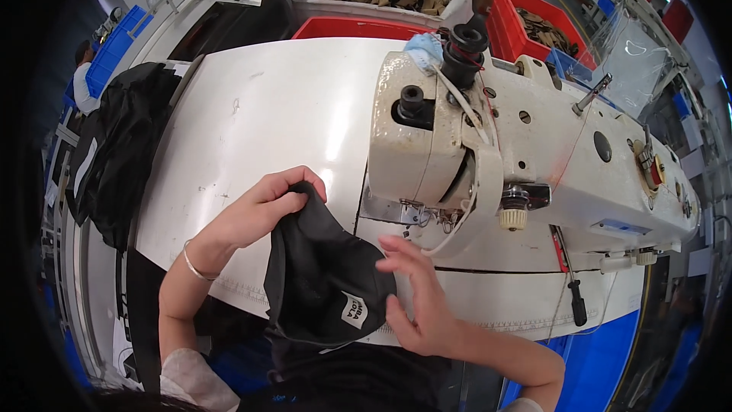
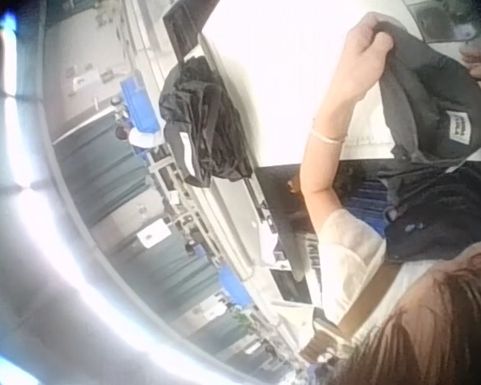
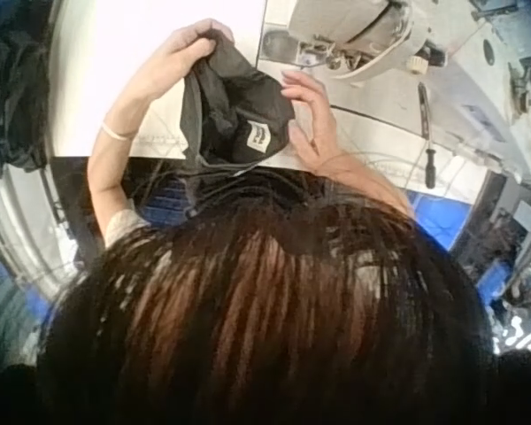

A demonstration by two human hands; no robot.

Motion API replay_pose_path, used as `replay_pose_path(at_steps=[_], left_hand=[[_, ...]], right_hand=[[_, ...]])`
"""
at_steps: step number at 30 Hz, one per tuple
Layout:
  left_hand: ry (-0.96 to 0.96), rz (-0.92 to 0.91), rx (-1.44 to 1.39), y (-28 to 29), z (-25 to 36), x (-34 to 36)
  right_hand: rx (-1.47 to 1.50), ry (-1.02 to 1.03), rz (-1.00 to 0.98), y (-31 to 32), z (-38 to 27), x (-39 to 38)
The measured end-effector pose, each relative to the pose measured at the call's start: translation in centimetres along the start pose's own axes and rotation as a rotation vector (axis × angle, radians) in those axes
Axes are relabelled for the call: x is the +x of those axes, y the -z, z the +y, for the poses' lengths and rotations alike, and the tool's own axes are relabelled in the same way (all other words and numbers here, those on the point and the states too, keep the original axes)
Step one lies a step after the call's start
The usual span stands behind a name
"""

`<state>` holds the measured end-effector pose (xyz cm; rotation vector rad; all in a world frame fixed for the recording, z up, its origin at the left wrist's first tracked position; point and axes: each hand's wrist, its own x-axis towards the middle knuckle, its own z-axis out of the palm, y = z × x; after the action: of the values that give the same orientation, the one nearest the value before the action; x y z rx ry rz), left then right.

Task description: Sewing leather bag components and webbing together using an industrial sewing machine.

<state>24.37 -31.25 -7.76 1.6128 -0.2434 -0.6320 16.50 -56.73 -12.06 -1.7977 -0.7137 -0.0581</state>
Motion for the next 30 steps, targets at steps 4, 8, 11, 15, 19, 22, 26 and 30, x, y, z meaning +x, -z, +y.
replay_pose_path(at_steps=[4, 8, 11, 15, 19, 22, 26, 30], left_hand=[[0.028, 0.023, -0.017, -0.8, 0.0, -1.4], [-0.064, 0.064, 0.114, -1.8, 0.0, -3.2], [-0.045, 0.02, -0.085, -2.4, -0.3, -4.5], [-0.072, 0.061, -0.041, -3.2, -0.3, -5.7], [-0.165, 0.064, -0.051, -3.6, -0.3, -6.2], [-0.183, 0.062, -0.027, -3.8, -0.2, -6.6], [-0.187, 0.053, -0.094, -4.0, -0.6, -7.0], [-0.159, 0.073, -0.049, -4.3, 0.5, -7.5]], right_hand=[[0.127, -0.365, 0.023, -1.6, -1.6, 2.8], [0.237, -0.51, -0.113, -2.1, -2.4, 3.0], [0.458, -0.699, -0.211, -1.4, -4.3, 2.8], [0.391, -0.685, -0.299, -0.6, -5.5, 2.3], [0.38, -0.708, -0.335, -0.5, -6.5, 2.2], [0.366, -0.684, -0.334, -0.5, -6.9, 2.0], [0.378, -0.674, -0.344, -0.5, -7.4, 1.9], [0.257, -0.574, -0.321, -0.7, -7.2, 1.2]])
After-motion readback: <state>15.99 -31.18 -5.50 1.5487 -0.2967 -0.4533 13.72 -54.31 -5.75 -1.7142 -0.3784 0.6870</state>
